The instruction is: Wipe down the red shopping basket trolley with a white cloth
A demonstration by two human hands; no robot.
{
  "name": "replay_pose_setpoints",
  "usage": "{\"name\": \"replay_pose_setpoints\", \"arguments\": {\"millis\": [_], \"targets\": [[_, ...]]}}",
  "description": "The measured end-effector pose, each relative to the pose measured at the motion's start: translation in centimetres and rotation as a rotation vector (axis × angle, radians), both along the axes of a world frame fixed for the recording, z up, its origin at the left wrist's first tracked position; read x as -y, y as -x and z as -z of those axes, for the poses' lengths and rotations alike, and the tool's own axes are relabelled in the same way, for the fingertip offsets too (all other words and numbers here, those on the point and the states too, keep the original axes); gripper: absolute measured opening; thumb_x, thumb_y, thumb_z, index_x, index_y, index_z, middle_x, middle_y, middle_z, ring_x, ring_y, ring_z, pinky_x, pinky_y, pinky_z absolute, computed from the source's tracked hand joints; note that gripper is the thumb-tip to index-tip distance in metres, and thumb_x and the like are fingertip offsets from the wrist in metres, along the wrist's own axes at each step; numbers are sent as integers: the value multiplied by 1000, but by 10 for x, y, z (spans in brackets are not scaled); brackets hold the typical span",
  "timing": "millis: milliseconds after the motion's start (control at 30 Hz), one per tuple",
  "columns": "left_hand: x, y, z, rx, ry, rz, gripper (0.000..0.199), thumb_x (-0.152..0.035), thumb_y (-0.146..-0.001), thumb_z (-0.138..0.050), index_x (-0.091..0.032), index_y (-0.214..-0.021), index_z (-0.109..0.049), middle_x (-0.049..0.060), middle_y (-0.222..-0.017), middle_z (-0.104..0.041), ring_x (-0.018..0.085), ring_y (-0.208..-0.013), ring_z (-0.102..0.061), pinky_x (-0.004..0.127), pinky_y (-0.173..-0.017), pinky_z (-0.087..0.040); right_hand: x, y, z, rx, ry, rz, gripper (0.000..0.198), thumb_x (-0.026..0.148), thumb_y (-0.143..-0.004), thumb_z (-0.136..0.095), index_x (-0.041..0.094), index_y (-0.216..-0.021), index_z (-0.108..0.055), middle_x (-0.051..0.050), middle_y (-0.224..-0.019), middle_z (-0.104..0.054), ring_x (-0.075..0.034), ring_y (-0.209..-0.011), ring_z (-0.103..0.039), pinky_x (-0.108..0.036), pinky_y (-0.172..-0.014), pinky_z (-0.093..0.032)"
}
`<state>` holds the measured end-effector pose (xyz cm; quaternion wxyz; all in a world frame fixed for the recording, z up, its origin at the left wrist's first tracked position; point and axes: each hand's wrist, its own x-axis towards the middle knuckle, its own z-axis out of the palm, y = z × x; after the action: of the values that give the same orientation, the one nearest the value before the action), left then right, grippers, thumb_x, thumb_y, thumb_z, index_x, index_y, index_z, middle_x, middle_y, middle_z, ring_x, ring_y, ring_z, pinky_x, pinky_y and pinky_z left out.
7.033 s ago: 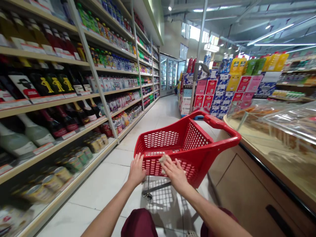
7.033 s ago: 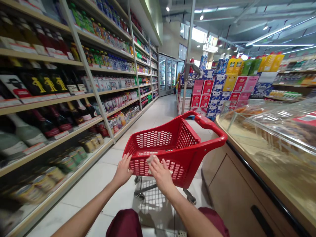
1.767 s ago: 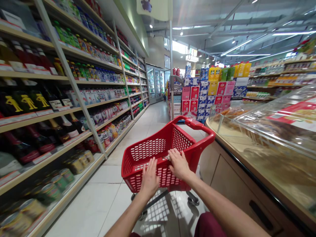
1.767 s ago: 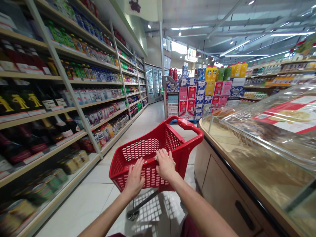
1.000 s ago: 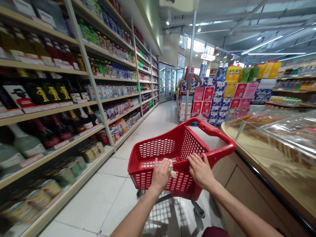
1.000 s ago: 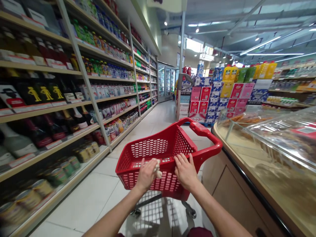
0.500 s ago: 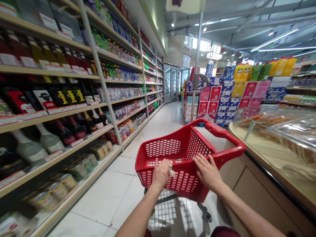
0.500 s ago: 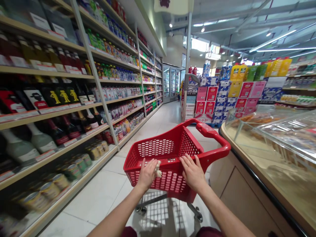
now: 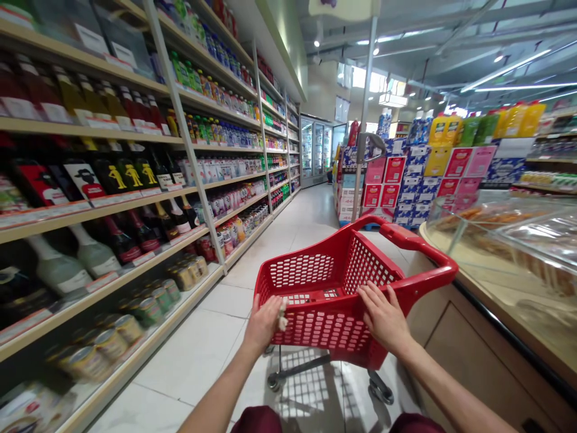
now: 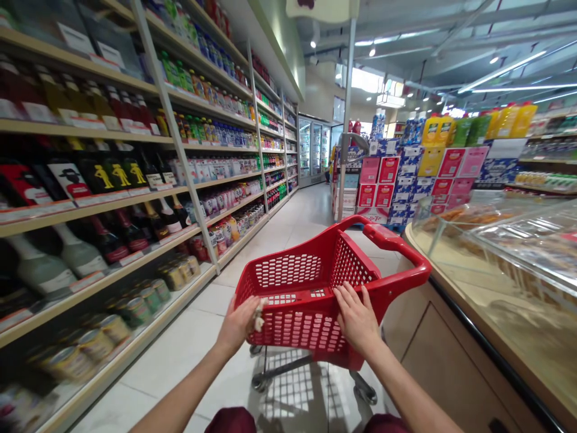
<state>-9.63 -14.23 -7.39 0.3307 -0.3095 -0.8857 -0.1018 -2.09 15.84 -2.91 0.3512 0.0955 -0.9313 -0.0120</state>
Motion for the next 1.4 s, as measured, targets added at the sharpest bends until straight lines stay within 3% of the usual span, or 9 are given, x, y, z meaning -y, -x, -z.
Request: {"name": "replay_pose_setpoints", "arguments": {"millis": [100,267,433,500,667,867,1033,1233,1400], "targets": [[-3,-3,-1,3,-43,-83,36,-11,-80,-36,-17,-112,-51,9,-110,-61,20,-103,-56,51,-104,-20,7,-1,1,-15,38,77,41,20,-75,-41,12,-113,-55,-9,-117,-57,-24,-117,-40,-46,-104,-12],[-50,-5,-6,28,-29,79,36,-15,-81,-39,-19,-115,-49,7,-113,-60,18,-107,-53,48,-105,-21,3,-2,4,1,-49,37,44,18,-74,-41,14,-116,-53,-8,-120,-55,-22,-118,-39,-44,-104,-13],[18,-5,4,-14,-19,-117,39,-8,-78,-35,-18,-112,-52,8,-111,-61,19,-104,-56,48,-104,-22,0,-5,1,-24,3,38,40,18,-75,-39,15,-112,-56,-7,-116,-57,-23,-116,-42,-45,-104,-13],[29,-7,6,7,-41,-188,39,-7,-76,-35,-17,-110,-54,10,-109,-62,21,-102,-56,51,-103,-23,7,-6,-2,-26,31,63,39,20,-77,-39,14,-110,-56,-8,-115,-58,-23,-114,-43,-46,-104,-14],[-17,-9,0,37,-59,-43,39,-9,-77,-37,-18,-112,-52,8,-110,-62,19,-104,-55,49,-104,-22,14,-7,-3,-22,4,78,40,20,-76,-39,13,-111,-56,-8,-115,-58,-23,-114,-43,-45,-103,-16],[-11,-12,-4,27,-111,-82,37,-10,-78,-36,-16,-110,-54,10,-108,-62,20,-102,-56,49,-102,-25,12,-9,2,-44,13,51,42,18,-74,-40,14,-113,-55,-8,-115,-58,-23,-114,-43,-45,-104,-15],[-48,-14,-16,115,-60,109,37,-15,-77,-43,-20,-113,-51,7,-110,-62,17,-105,-54,47,-104,-22,14,-9,5,-28,-6,42,42,19,-74,-41,13,-114,-54,-7,-118,-56,-22,-116,-41,-44,-104,-14],[-48,-13,-15,113,-123,-20,32,-12,-80,-39,-19,-108,-53,7,-108,-62,17,-102,-56,50,-105,-19,11,-7,5,-63,5,38,43,16,-74,-39,15,-115,-54,-8,-115,-58,-23,-114,-44,-45,-104,-14],[-88,-17,-15,123,-105,118,35,-11,-80,-40,-21,-112,-51,4,-110,-62,15,-105,-54,46,-106,-19,7,-6,5,-39,-15,15,44,16,-72,-41,16,-114,-55,-6,-117,-57,-22,-114,-43,-43,-104,-15]]}}
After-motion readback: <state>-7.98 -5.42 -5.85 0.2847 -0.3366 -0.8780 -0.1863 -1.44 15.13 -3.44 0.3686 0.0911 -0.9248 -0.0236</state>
